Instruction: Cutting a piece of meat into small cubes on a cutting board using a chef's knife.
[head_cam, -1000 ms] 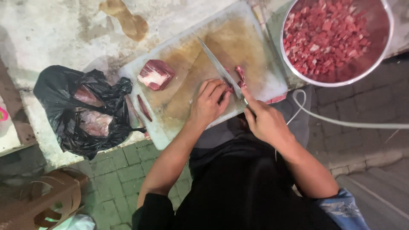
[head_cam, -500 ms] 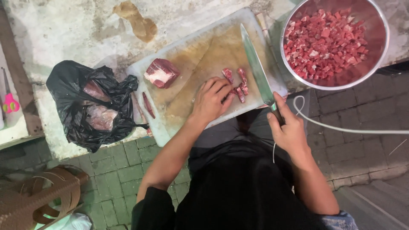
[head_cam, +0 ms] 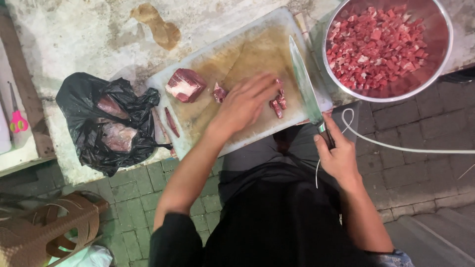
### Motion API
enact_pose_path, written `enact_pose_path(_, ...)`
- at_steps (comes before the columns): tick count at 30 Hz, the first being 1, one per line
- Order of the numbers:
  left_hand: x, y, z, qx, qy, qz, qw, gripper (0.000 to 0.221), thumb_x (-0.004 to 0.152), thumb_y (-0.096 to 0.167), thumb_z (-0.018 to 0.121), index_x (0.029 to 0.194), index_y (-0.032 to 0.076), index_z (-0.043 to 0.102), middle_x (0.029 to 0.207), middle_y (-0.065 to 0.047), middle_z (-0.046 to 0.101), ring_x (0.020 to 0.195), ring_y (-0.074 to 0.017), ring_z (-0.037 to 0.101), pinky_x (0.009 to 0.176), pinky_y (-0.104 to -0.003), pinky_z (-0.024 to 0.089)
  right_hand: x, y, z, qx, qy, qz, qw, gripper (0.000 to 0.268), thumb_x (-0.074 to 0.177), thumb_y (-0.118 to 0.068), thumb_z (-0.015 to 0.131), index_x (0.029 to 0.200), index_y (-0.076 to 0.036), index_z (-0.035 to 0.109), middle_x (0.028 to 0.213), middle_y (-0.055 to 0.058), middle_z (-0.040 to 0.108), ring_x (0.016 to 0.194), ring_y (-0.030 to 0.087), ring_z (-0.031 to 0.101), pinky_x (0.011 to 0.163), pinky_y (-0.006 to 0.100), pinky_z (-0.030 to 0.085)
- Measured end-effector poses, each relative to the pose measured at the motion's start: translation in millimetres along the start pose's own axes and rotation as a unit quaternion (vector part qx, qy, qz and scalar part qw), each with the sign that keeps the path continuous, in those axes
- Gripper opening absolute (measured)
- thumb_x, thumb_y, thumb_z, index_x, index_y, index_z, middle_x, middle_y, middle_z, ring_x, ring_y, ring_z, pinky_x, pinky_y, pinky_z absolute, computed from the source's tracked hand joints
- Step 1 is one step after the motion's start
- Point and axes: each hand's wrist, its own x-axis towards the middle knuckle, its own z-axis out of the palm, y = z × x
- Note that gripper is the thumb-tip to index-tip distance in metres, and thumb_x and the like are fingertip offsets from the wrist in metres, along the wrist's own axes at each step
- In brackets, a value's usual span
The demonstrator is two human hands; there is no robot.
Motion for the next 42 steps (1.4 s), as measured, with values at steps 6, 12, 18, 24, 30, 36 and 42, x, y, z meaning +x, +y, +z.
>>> enact_pose_path(6,27,-36,38,-0.133,-0.072,0.169,0.974,0.042,0.085,0.001,0.056,0.124,0.012,0.065,0.129,-0.008,0.063,0.129,-0.0310,0.052,0.102,-0.046,0.044,-4,-1,-5,-0.008,0.003,-0.001,1.000,0.052,0.087,-0.009,0.070,0.139,-0.016,0.063,0.087,0.021,0.071,0.085,0.040,0.068,0.069,0.048,0.051)
enact_pose_path(12,-7,-54,20,-0.077,-0.040,0.118,0.989,0.013,0.096,0.015,0.059,0.101,0.009,0.069,0.106,-0.008,0.067,0.104,-0.0303,0.063,0.085,-0.038,0.055,-6,7,1,0.031,-0.006,-0.004,0.999,0.052,0.087,-0.004,0.070,0.138,-0.011,0.064,0.087,0.022,0.071,0.081,0.036,0.070,0.070,0.042,0.053)
enact_pose_path(18,-72,-92,39,0.094,-0.026,0.041,0.994,0.034,0.100,0.041,0.045,0.105,0.016,0.067,0.103,-0.002,0.060,0.098,-0.0224,0.057,0.082,-0.037,0.044,-5,9,1,0.036,-0.031,-0.012,0.999,0.052,0.085,-0.004,0.071,0.136,-0.010,0.064,0.097,0.021,0.072,0.088,0.036,0.069,0.071,0.046,0.052)
enact_pose_path(24,-29,-29,8,0.088,-0.010,0.044,0.995,0.047,0.097,0.040,0.054,0.133,0.011,0.060,0.128,-0.012,0.058,0.124,-0.0304,0.052,0.099,-0.047,0.040,-6,14,3,0.041,-0.023,-0.010,0.999,0.051,0.086,-0.004,0.070,0.137,-0.007,0.063,0.093,0.024,0.071,0.083,0.036,0.070,0.069,0.045,0.051)
enact_pose_path(30,14,-6,38,-0.145,-0.047,0.230,0.961,0.034,0.099,0.019,0.054,0.128,0.002,0.059,0.128,-0.017,0.060,0.120,-0.0371,0.056,0.099,-0.049,0.046,-7,7,-6,0.038,-0.004,-0.017,0.999,0.051,0.086,-0.005,0.070,0.137,-0.008,0.063,0.092,0.022,0.071,0.084,0.036,0.070,0.069,0.044,0.051)
enact_pose_path(36,0,-7,62,-0.130,0.047,0.127,0.982,0.017,0.096,0.026,0.057,0.102,0.013,0.067,0.096,-0.005,0.062,0.087,-0.0270,0.063,0.076,-0.037,0.054,-10,3,-6,0.036,-0.010,-0.008,0.999,0.053,0.085,-0.003,0.070,0.137,-0.009,0.063,0.083,0.019,0.071,0.075,0.031,0.069,0.065,0.043,0.050)
enact_pose_path(42,-18,16,59,-0.076,0.210,-0.056,0.973,0.020,0.089,0.026,0.068,0.102,0.011,0.069,0.095,-0.004,0.058,0.080,-0.0244,0.060,0.070,-0.033,0.053,-1,-42,-6,-0.006,-0.051,-0.046,0.998,0.054,0.085,-0.007,0.071,0.138,-0.009,0.062,0.085,0.018,0.073,0.078,0.035,0.070,0.064,0.043,0.053)
